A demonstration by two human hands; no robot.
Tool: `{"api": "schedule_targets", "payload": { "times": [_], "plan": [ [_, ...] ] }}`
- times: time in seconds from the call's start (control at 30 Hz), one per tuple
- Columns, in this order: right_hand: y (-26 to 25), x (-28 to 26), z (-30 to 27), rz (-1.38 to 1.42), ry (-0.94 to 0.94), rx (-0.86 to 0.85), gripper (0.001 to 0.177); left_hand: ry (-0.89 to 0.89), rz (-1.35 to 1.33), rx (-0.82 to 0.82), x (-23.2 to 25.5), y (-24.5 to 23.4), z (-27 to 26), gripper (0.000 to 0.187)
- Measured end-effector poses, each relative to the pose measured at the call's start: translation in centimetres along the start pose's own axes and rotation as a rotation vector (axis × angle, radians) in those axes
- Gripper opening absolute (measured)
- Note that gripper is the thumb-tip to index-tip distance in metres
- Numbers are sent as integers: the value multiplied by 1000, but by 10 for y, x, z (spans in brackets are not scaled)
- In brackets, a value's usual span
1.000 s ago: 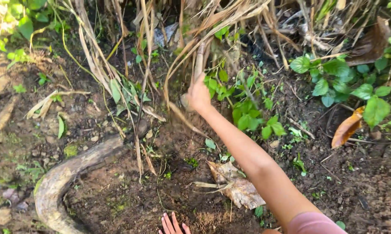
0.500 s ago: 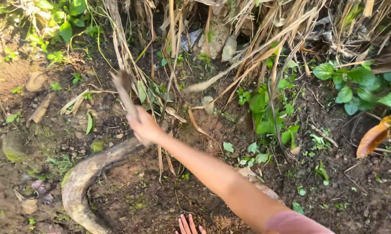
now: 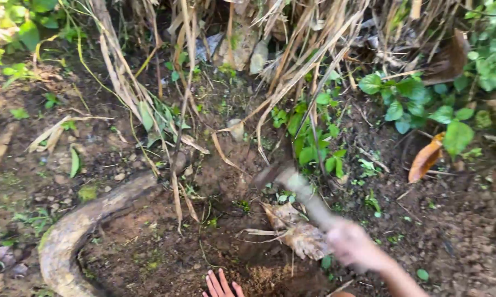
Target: Digging and clearing soil with a hand hoe in an outdoor area.
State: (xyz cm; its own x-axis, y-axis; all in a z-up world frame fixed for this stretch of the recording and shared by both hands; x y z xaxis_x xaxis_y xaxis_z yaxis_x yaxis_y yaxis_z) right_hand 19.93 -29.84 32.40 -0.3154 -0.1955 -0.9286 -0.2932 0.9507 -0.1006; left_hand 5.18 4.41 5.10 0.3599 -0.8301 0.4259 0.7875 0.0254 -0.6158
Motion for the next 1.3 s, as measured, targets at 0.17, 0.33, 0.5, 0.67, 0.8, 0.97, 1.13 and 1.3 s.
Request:
{"api": "schedule_targets", "payload": {
  "times": [0.17, 0.33, 0.5, 0.67, 0.8, 0.97, 1.13, 1.3],
  "plan": [
    [-77, -155, -32, 241, -428, 285, 44, -5, 54, -114, -1, 9, -1, 72],
    [-142, -230, 85, -111, -502, 535, 31, -48, 154, -206, 3, 2, 1, 72],
    [-75, -272, 204, -413, -435, 399, 35, 21, 125, -282, -6, 24, 2, 74],
    [34, -367, 298, -890, -709, 454, 46, -60, 198, -310, 2, 0, 5, 72],
    [111, -399, 335, -844, -593, 538, 46, -83, 167, -325, 5, -3, 16, 71],
    [147, -357, 379, -943, -668, 795, 35, -82, 236, -415, 4, 6, 11, 77],
    [171, -241, 383, -1221, -693, 838, 38, -59, 186, -361, 8, -2, 11, 78],
    [257, -152, 273, -1447, -993, 445, 50, -35, 86, -120, 25, -34, 21, 69]
  ]
}}
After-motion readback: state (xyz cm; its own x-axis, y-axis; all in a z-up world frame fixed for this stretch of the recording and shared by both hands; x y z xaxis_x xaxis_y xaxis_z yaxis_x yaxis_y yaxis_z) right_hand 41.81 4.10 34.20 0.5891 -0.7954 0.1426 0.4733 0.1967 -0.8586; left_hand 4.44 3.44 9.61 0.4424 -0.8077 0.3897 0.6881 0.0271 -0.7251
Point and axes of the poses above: each hand's wrist, its own z-axis towards the middle knuckle, its own y-axis out of the palm, x = y × z, the point moved 9 cm from there along z, towards the middle knuckle, and after that the axes turned 6 degrees about x, right-handed, at the moved point
